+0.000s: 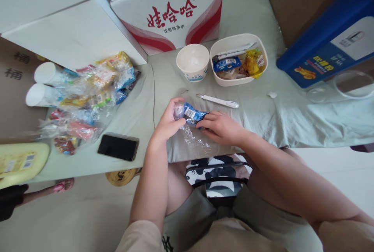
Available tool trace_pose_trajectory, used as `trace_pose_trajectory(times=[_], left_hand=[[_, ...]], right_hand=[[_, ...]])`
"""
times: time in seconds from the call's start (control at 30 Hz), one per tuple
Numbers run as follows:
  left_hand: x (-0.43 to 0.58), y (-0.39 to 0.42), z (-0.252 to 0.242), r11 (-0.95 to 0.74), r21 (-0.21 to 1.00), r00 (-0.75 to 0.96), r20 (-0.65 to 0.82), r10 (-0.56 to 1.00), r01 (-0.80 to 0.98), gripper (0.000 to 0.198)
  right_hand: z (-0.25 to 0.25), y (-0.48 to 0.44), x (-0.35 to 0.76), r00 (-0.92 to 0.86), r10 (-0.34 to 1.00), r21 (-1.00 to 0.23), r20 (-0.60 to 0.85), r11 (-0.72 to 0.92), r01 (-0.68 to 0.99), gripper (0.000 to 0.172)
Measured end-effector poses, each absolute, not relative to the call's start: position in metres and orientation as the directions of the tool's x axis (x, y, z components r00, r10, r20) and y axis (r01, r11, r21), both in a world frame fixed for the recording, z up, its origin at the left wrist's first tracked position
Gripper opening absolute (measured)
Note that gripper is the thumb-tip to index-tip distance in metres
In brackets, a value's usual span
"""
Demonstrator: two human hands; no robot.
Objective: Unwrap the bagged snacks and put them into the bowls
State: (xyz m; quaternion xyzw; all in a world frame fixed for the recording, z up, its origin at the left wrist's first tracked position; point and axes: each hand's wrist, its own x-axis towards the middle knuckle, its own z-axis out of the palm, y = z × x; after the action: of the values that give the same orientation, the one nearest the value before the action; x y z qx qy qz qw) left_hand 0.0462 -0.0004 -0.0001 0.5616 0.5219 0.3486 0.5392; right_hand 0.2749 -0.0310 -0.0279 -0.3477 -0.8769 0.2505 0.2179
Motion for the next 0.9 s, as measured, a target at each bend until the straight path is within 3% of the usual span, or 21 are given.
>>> trace_pose_trajectory(times=[0.37,0.9], left_hand=[[0.049,-0.003,0.008,0.291,0.953,0.212,-0.269,0.939,-0.080,0.056],[0.054,0.000,-0.005,0.193,0.980,0.100,-0.197,0.975,0.049,0.031]], right_hand=[[-0.024,-0.030,0.278,-0.649,0.741,-0.614,0.172,0.596,0.517,0.021],[-0.023,-0.031,0.274,-0.635,0.753,-0.617,0.173,0.585,0.527,0.020]])
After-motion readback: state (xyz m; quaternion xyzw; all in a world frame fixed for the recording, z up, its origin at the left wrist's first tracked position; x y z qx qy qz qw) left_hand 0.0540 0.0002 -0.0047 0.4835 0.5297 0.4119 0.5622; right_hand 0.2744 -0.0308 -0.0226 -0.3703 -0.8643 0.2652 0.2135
